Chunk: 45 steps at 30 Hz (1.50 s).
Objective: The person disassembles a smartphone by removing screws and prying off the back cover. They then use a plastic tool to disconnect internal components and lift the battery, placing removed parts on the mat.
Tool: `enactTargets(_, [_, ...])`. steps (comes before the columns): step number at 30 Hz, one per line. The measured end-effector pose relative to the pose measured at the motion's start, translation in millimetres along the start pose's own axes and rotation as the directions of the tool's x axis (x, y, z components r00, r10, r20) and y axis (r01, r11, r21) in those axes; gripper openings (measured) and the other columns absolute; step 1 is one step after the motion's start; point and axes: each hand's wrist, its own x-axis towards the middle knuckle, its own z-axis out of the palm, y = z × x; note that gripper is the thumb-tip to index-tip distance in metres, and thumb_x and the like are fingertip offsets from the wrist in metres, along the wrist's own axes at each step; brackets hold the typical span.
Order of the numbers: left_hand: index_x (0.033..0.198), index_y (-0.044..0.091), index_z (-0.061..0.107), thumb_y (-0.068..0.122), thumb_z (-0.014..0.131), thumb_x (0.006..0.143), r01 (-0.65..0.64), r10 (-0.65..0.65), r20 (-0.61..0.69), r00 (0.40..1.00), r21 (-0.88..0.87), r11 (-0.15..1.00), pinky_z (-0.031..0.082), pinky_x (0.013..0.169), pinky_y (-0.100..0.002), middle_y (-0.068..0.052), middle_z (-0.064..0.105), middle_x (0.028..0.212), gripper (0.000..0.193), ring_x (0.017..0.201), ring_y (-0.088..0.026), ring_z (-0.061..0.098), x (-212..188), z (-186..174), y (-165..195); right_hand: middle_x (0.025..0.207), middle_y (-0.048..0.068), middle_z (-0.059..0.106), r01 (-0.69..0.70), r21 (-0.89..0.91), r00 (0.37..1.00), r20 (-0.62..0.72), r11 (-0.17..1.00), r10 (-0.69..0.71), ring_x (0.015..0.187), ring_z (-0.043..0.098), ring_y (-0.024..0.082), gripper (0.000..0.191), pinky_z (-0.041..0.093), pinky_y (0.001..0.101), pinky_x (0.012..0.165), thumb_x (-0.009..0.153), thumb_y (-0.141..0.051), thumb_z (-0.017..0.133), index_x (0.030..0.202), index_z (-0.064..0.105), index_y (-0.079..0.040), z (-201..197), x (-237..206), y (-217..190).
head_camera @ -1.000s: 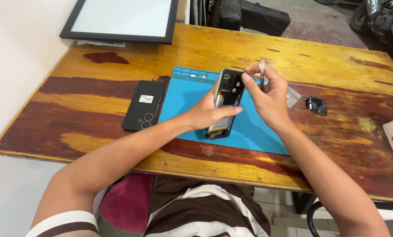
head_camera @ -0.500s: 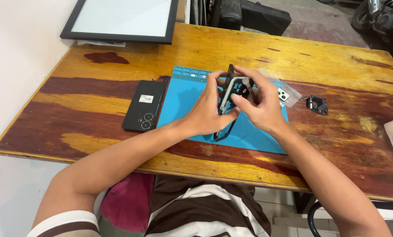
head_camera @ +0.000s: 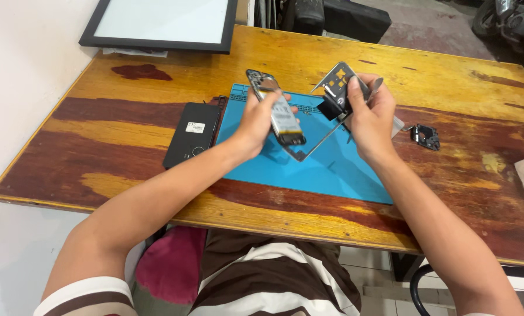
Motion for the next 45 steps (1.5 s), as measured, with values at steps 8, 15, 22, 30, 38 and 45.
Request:
enactTargets(8, [0.130,-0.002,0.052,0.027,0.058,0.100,0.203,-0.215,0.076,0.974,0.137,0.970,0.067,0.073,-0.041,-0.018,0.072,0.107,0.042,0.087,-0.026,0.078,17.4,-22.1,18.7,0.081,0.001,0.063,-0.270,-0.186,0.961,0.012,0.945,0.277,0.065,0.052,0.010,0.015,0.038,0.0256,0.053,0.105,-0.017,0.059,0.103,0.067,-0.004,-25.6,20.7,30.2])
enactTargets(15, [0.129,0.000,0.047,0.027,0.070,0.093,0.178,-0.214,0.021,0.977,0.478,0.860,0.063,0.075,-0.033,-0.013,0.071,0.111,0.051,0.094,-0.017,0.074,26.8,-29.4,-7.6,0.085,0.006,0.068,0.011,-0.512,0.939,0.301,0.859,0.167,0.075,0.061,0.014,0.022,0.047,0.0325,0.065,0.104,-0.018,0.060,0.098,0.071,0.000,-32.3,21.8,50.9])
enactTargets(22, [0.128,-0.005,0.051,0.020,0.082,0.088,-0.340,0.123,0.317,0.940,0.895,0.288,0.057,0.081,-0.035,-0.019,0.070,0.107,0.057,0.097,-0.025,0.071,48.8,-65.8,-21.5,0.091,0.024,0.072,0.343,-0.829,0.897,0.429,0.442,0.108,0.079,0.070,0.039,0.031,0.053,0.0459,0.072,0.098,-0.029,0.073,0.102,0.075,0.002,-23.2,16.8,55.0])
enactTargets(30, [0.094,0.002,0.077,0.050,0.082,0.086,-0.220,-0.256,0.190,0.948,0.971,-0.094,0.054,0.064,-0.041,-0.018,0.074,0.082,0.049,0.074,-0.030,0.072,56.3,-67.4,9.8,0.107,0.024,0.071,0.487,-0.808,0.844,0.533,0.332,0.058,0.095,0.068,0.042,0.034,0.053,0.0490,0.082,0.099,-0.031,0.076,0.110,0.078,0.001,-38.0,20.0,81.9])
enactTargets(38, [0.089,0.004,0.078,0.069,0.073,0.082,-0.225,-0.375,0.081,0.924,0.907,-0.357,0.057,0.068,-0.048,-0.019,0.074,0.084,0.066,0.077,-0.036,0.072,46.6,-66.6,20.8,0.110,0.020,0.066,0.443,-0.828,0.852,0.508,0.343,0.125,0.100,0.066,0.039,0.038,0.052,0.0479,0.086,0.096,-0.036,0.076,0.113,0.074,-0.002,-33.9,11.8,73.6])
enactTargets(45, [0.091,0.008,0.077,0.072,0.071,0.079,-0.236,-0.367,0.093,0.926,0.900,-0.366,0.056,0.075,-0.051,-0.016,0.075,0.086,0.065,0.084,-0.036,0.072,42.7,-63.8,23.3,0.110,0.020,0.064,0.433,-0.828,0.852,0.505,0.356,0.140,0.102,0.065,0.039,0.037,0.052,0.0479,0.087,0.096,-0.037,0.075,0.113,0.073,-0.004,-28.3,7.7,63.6])
